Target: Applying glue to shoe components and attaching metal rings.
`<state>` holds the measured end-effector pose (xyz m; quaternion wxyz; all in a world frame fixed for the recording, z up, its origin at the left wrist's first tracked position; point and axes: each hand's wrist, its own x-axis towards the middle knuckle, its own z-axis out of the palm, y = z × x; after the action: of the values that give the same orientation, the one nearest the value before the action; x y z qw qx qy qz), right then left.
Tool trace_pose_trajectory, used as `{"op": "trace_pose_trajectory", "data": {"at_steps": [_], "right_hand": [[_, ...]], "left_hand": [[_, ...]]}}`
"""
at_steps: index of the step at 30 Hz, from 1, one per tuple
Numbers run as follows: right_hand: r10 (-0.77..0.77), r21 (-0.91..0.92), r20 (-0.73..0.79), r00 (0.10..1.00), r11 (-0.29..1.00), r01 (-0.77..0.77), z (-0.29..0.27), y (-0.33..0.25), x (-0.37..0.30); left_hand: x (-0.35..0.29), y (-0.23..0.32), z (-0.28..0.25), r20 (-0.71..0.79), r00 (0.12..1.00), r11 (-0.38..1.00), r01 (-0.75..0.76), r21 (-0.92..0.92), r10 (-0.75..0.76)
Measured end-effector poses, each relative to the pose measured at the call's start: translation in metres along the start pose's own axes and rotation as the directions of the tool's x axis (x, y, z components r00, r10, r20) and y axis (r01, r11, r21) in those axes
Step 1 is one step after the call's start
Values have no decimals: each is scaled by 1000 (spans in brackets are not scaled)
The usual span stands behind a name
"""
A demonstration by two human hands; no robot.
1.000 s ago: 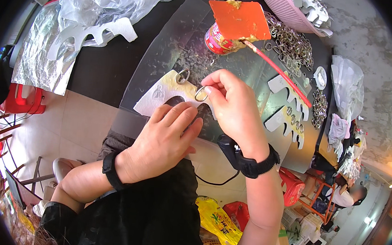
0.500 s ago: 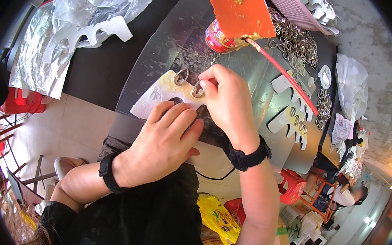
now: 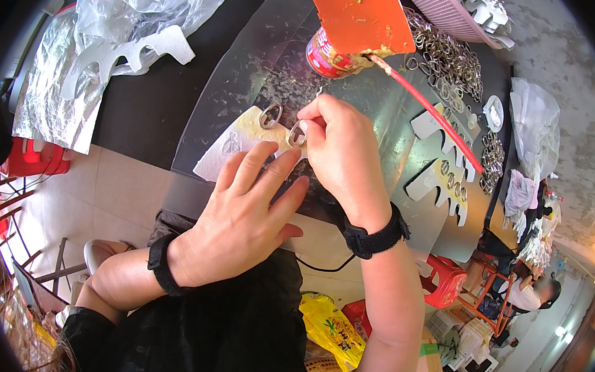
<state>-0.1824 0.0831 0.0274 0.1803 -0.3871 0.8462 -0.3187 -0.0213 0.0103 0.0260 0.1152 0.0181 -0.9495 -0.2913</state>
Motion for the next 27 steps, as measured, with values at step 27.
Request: {"op": "trace_pose_trajectory", "data": {"at_steps": [27], "right_hand": [[-226,-146,-73,971,966,214,-2,-4,-11]], "left_hand": [[2,-5,4,-12,1000,970,-25,242,28]]}}
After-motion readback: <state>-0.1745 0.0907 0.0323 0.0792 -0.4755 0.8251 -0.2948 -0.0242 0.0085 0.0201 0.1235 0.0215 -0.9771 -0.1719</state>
